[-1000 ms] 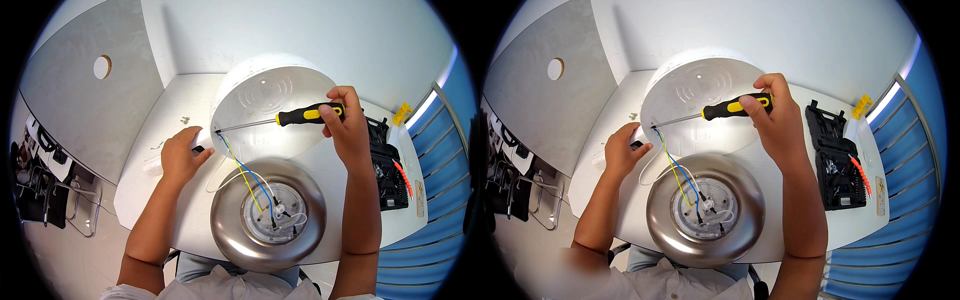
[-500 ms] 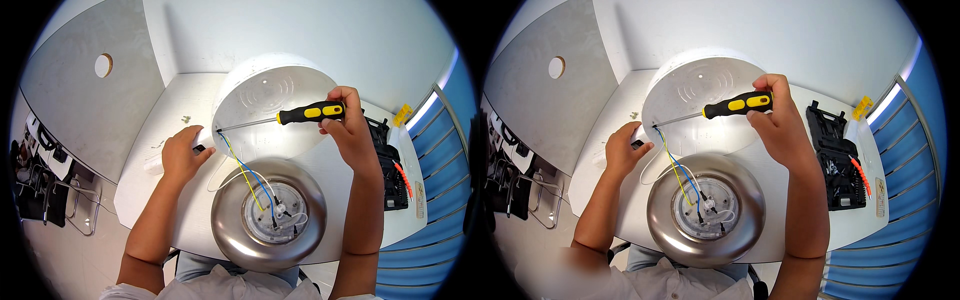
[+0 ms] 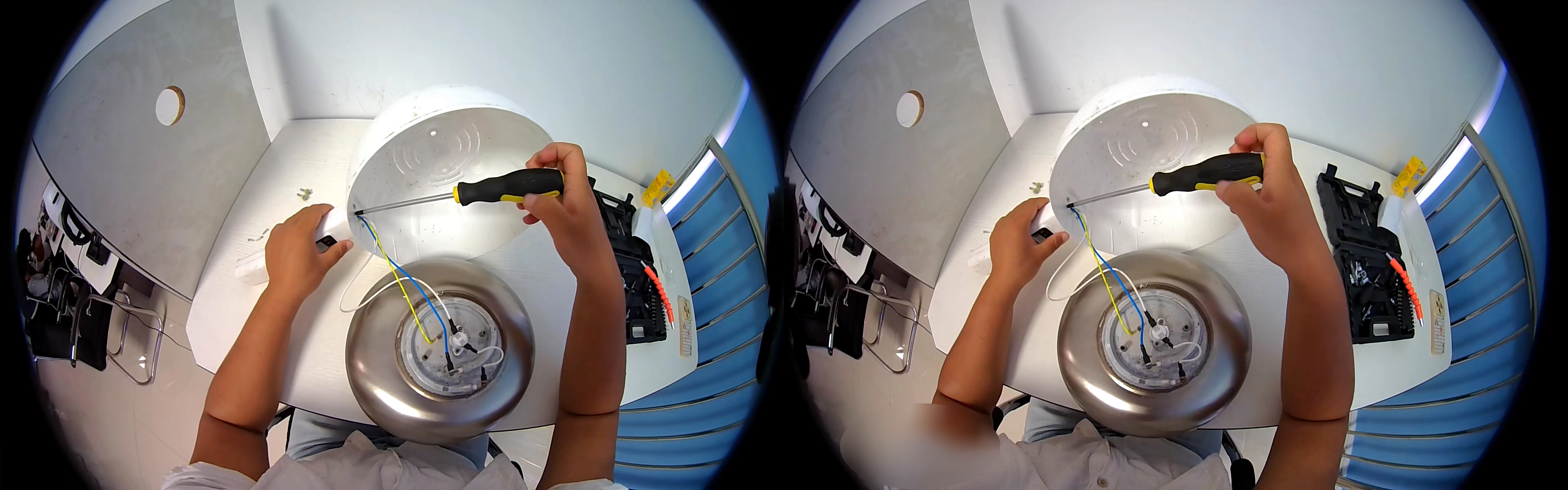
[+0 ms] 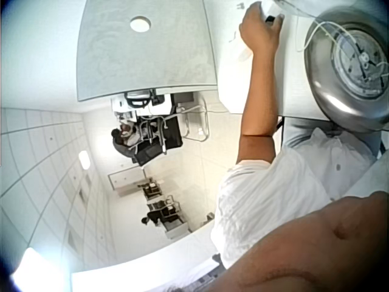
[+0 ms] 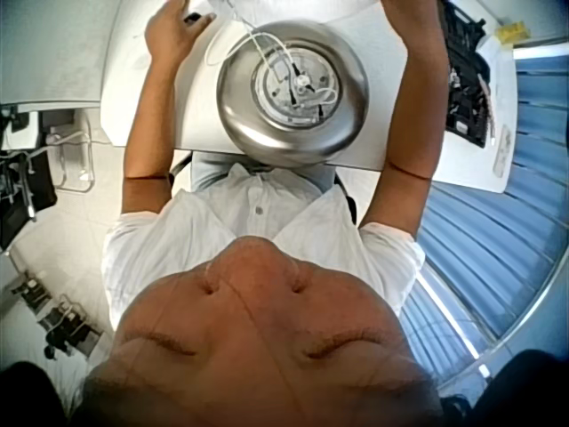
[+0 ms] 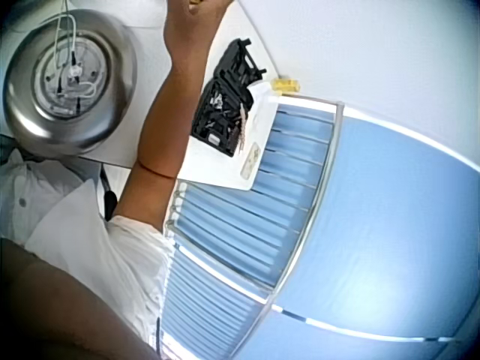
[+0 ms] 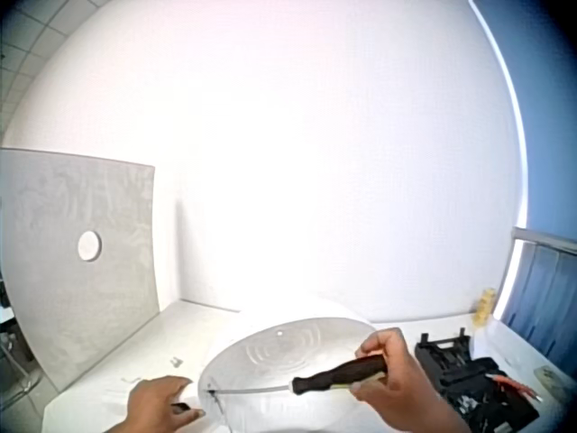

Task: The person connects wires to a ceiling light fixture and uses a screwdriver to secure the white plastic cover onto the metal base. They repeatedly tighten screws around the fixture's edge while holding the cover in place.

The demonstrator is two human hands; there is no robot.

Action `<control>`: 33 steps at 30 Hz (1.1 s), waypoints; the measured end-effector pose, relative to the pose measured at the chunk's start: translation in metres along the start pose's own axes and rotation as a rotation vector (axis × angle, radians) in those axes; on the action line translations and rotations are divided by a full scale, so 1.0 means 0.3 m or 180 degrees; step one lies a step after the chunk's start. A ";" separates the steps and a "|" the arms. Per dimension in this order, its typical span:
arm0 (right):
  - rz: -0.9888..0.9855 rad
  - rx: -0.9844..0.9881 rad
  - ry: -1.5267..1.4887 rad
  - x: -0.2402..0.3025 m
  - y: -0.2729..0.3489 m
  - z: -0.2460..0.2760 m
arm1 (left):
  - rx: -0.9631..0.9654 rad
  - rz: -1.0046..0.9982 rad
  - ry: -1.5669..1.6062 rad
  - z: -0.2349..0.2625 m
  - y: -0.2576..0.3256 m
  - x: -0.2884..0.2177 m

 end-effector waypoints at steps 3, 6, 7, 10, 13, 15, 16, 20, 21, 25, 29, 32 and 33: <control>-0.0090 0.0138 -0.0220 0.010 0.003 -0.007 | 0.0011 -0.0009 -0.0013 -0.002 0.000 0.003; -0.0086 0.0191 -0.0344 0.031 0.011 -0.011 | -0.0031 -0.0049 0.0003 -0.001 0.001 0.003; -0.0036 0.0186 -0.0343 0.037 0.012 -0.011 | -0.0083 -0.0102 0.0004 0.002 0.002 0.002; 0.0186 -0.0086 -0.0143 0.042 0.004 0.008 | -0.0107 -0.0104 0.0011 0.004 0.002 0.000; -0.0251 -0.0104 -0.0010 0.006 0.000 0.019 | -0.0073 -0.0049 0.0023 0.004 0.001 -0.005; -0.0252 -0.0158 0.0335 -0.009 -0.007 0.021 | -0.0071 -0.0037 0.0025 0.004 0.001 -0.004; -0.0251 -0.0183 0.0506 -0.014 -0.009 0.023 | -0.0078 -0.0040 0.0022 0.004 0.001 -0.002; -0.0268 0.0107 0.0242 0.005 0.002 -0.002 | 0.0004 0.0022 -0.0006 0.000 0.000 0.003; -0.0007 0.0085 0.0228 0.000 -0.001 -0.002 | 0.0010 0.0029 -0.0002 0.000 -0.001 0.001; -0.0185 0.0412 0.0021 0.005 0.012 -0.006 | -0.0005 0.0027 -0.0008 0.000 -0.001 0.002; 0.0056 0.0400 0.0084 0.013 0.006 -0.001 | -0.0165 -0.0112 -0.0006 0.009 0.003 -0.003; -0.0017 0.0264 0.0488 -0.002 0.000 0.004 | -0.0127 -0.0056 0.0034 0.006 0.004 -0.002; -0.0256 0.0207 0.0504 -0.006 -0.003 0.004 | -0.0110 -0.0062 0.0037 0.005 0.004 -0.002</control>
Point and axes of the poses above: each hand's wrist, its own y-axis away from the middle knuckle, its own z-axis out of the back of the hand, x = y × z, the point moved 9 cm from there along -y, towards the middle knuckle, and after that the axes turned 7 degrees about -x, right-handed, at the moved point
